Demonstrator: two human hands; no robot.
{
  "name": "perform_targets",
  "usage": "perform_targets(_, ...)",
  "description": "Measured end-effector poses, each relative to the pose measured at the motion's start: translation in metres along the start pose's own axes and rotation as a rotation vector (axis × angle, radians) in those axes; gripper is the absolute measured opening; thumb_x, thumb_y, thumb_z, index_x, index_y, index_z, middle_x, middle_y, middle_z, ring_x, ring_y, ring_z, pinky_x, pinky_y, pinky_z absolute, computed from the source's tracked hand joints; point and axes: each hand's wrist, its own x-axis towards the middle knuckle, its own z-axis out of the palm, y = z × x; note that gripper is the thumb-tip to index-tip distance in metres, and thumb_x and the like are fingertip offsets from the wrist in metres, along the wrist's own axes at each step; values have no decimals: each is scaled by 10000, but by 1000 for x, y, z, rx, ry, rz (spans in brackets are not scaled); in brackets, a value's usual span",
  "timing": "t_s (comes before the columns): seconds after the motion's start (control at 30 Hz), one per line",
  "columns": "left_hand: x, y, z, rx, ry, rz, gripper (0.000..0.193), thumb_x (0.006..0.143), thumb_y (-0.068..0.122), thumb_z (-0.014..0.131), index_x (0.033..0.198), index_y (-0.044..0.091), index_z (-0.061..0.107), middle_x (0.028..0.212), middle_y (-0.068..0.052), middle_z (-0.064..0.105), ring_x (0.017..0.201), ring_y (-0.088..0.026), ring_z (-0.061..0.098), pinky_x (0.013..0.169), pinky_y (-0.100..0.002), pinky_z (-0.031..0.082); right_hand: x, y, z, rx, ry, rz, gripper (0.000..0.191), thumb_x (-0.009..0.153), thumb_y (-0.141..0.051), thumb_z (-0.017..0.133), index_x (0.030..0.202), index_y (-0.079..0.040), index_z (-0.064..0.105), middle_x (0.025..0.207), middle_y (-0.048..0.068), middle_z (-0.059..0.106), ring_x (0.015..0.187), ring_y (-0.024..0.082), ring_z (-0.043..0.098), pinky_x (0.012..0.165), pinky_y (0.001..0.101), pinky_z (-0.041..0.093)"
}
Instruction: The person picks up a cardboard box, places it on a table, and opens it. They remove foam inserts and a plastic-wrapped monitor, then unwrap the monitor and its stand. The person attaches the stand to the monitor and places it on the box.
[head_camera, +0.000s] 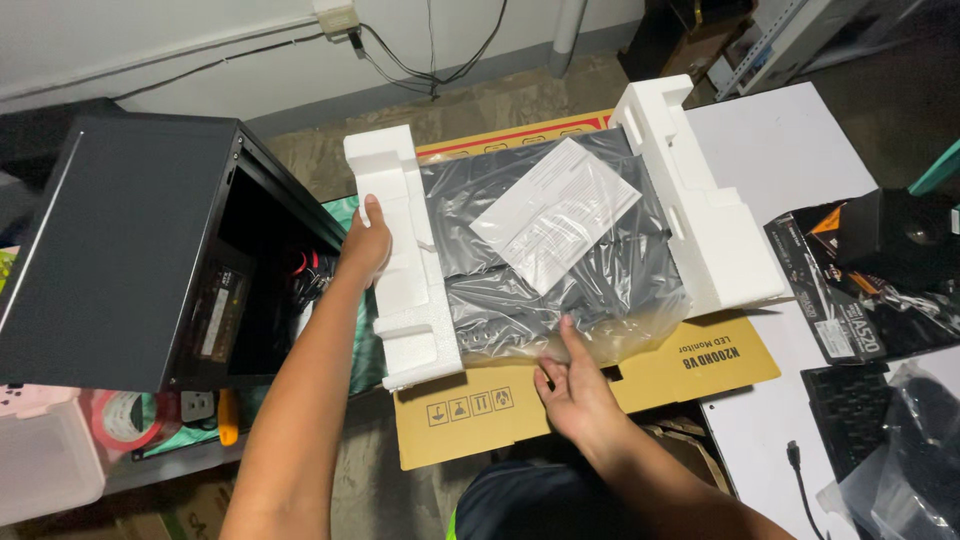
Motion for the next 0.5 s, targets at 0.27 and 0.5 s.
perform_targets(0.27,-10,1,-1,-47,-53,-50,789,994,652,209,1576,136,346,1490,-222,519,1402,-401,468,1155,-469,356,11,-3,-23,-143,-198,-82,170,992,-271,624,1015,-103,634,806,-16,591,712,119,555,816,317,505)
perform_targets(0.5,-15,-5,-4,-49,-88,15,846,979,699,220,1602,131,288,1544,-226,445,1454,-394,387,1187,-455,300,-5,-16,-24,-231,-281,-143,219,1048,-272,512,939,-91,569,774,22,548,755,181,562,870,390,550)
